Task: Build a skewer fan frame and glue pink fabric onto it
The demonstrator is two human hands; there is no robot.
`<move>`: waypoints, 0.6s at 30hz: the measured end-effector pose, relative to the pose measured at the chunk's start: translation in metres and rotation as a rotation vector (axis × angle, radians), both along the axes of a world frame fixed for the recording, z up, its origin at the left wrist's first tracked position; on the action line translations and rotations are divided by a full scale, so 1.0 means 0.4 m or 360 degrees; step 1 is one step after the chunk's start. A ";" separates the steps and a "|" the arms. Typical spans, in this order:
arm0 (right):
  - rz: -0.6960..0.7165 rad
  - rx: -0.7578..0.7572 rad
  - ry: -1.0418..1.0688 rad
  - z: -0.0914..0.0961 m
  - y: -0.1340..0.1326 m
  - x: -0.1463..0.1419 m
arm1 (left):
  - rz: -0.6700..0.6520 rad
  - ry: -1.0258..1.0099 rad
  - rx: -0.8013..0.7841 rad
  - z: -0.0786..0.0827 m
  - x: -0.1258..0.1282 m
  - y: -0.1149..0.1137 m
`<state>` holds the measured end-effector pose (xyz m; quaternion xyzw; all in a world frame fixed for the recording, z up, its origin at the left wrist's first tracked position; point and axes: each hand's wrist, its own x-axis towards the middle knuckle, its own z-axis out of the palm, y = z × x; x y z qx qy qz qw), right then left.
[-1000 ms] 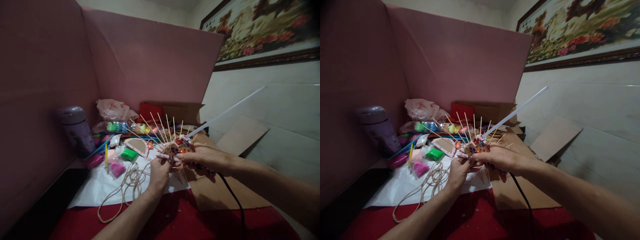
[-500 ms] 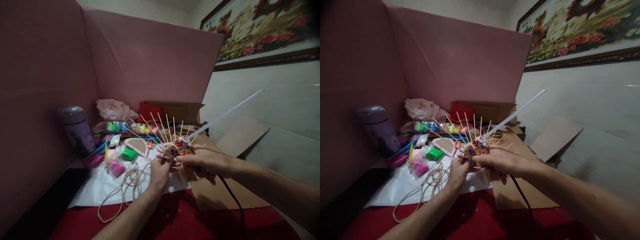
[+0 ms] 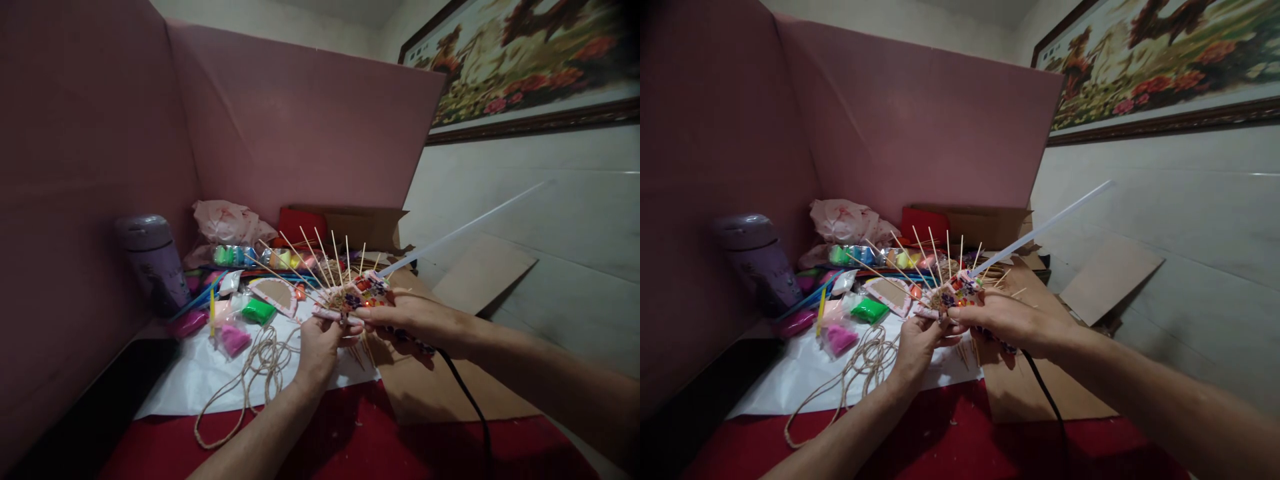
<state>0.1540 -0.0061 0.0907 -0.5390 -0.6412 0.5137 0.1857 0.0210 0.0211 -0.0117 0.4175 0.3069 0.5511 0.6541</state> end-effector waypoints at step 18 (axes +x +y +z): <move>-0.0727 0.0659 0.0254 -0.008 -0.021 0.243 | 0.0281 -0.0059 0.0004 -0.009 -0.020 0.036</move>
